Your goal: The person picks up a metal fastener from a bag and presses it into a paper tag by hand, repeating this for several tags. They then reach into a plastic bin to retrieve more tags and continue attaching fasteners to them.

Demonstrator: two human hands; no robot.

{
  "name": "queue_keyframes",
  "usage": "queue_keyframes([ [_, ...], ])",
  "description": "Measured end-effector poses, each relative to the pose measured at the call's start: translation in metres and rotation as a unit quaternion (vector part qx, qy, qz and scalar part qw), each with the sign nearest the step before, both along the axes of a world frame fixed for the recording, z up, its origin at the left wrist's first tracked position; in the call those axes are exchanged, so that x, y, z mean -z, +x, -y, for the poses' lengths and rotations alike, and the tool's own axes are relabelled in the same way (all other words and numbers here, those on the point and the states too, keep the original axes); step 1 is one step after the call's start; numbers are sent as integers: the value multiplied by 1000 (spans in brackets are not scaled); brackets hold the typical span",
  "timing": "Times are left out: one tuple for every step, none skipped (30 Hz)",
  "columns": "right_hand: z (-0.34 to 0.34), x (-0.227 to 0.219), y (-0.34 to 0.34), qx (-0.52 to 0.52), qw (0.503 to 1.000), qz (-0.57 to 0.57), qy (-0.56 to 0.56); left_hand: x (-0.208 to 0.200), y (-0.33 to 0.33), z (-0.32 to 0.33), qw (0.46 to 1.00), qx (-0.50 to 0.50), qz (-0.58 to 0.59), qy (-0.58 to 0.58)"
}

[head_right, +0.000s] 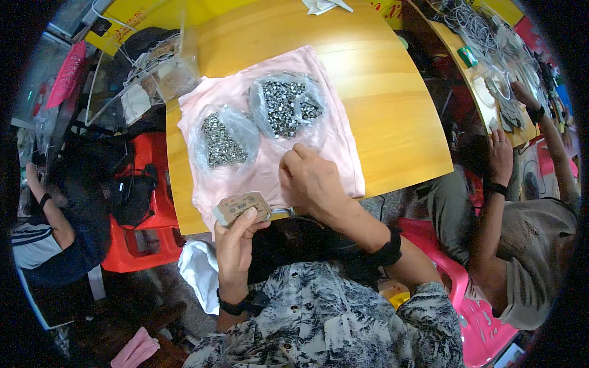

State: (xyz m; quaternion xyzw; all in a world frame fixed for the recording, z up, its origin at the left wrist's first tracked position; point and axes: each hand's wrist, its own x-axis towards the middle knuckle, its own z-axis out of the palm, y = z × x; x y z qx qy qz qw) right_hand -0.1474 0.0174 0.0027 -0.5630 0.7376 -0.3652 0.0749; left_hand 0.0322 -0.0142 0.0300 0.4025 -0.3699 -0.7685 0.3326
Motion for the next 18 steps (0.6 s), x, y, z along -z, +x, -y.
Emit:
queue_keyframes([
  [-2, -3, -4, -20, 997, 71, 11, 0, 0, 0, 1000, -2, 3, -1],
  [-4, -6, -8, -39, 989, 141, 23, 0, -1, 1, 1000, -1, -6, -3],
  [-6, -9, -10, -72, 959, 273, 36, 0, -1, 1, 1000, 0, -15, -5],
  [-7, -15, -10, -73, 958, 276, 36, 0, -1, 1, 1000, -1, -12, -5],
  [-7, -22, -9, -96, 918, 374, 87, 0, 0, 0, 1000, -10, -21, -5],
  [-8, -27, -8, -117, 866, 467, 137, 1, 0, 0, 999, -20, -29, -5],
  [-9, -32, -8, -117, 865, 469, 136, -1, -1, 0, 999, -19, -26, -6],
  [-10, -35, -7, -132, 844, 500, 145, -3, -2, 0, 999, -24, -33, -6],
  [-10, -37, -6, -147, 821, 530, 154, -4, -3, 0, 999, -30, -40, -7],
  [-11, -35, -5, -147, 820, 532, 152, -4, -4, 0, 999, -29, -38, -7],
  [-12, -34, -5, -151, 811, 549, 135, -4, -4, 1, 999, -25, -35, -10],
  [-12, -32, -4, -156, 801, 566, 118, -3, -4, 1, 999, -22, -33, -14],
  [-12, -31, -4, -157, 800, 568, 118, -3, -4, 1, 999, -22, -31, -14],
  [-12, -30, -3, -153, 792, 579, 118, -2, -4, 1, 999, -22, -33, -14],
  [-13, -29, -2, -149, 784, 591, 118, -2, -4, 1, 999, -23, -36, -13],
  [-13, -29, -2, -150, 783, 591, 118, -1, -4, 0, 999, -24, -34, -13],
  [-13, -29, -2, -145, 771, 605, 134, 1, -4, 0, 999, -27, -33, -10],
  [-13, -29, -2, -141, 759, 618, 150, 1, -3, -1, 999, -30, -33, -7],
])
